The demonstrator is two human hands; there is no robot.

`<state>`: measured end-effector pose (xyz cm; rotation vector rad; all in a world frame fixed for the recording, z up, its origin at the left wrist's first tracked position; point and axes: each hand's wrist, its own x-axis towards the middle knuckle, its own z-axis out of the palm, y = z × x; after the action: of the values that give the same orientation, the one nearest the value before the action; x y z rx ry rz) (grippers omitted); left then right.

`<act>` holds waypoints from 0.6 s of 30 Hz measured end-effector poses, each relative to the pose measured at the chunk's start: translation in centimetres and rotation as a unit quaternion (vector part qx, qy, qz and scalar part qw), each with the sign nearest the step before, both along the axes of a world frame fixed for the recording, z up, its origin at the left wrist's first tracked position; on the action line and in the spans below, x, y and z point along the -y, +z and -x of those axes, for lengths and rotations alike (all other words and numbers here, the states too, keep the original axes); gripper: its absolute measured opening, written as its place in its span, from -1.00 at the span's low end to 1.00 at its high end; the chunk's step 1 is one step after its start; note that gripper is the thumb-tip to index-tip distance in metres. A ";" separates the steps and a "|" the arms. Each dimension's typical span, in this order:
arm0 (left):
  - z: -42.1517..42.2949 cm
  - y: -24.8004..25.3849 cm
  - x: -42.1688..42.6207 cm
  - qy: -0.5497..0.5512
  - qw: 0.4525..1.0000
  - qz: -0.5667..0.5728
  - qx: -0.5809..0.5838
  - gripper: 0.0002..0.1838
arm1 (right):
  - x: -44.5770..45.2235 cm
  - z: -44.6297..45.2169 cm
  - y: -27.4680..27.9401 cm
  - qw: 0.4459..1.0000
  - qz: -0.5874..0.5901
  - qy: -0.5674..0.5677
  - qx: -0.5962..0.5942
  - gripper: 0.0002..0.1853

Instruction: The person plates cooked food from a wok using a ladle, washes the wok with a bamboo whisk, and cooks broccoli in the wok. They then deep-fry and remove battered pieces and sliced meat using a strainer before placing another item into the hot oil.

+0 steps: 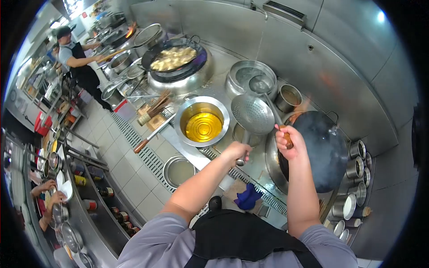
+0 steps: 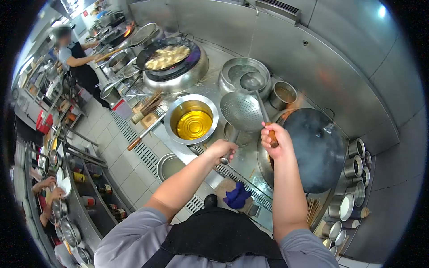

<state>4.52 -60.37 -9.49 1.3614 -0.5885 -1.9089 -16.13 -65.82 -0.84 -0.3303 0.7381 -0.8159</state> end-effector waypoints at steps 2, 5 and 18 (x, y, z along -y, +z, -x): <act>-0.4 0.6 0.0 -0.010 1.000 -0.003 0.010 -0.87 | -1.6 0.8 1.0 0.997 0.025 0.007 -0.077 -0.85; -0.5 1.1 -1.1 -0.010 0.997 0.039 0.068 -0.82 | -1.5 0.9 1.0 0.967 0.107 0.005 -0.231 -0.87; -2.6 -4.4 -7.6 -0.074 0.996 -0.020 0.046 -0.75 | 12.7 -4.8 -4.6 0.994 0.047 0.009 -0.100 -0.92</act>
<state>7.11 -52.79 -13.89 1.4732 -0.7184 -1.9920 -11.37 -78.47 -5.39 -0.5089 0.8832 -0.8087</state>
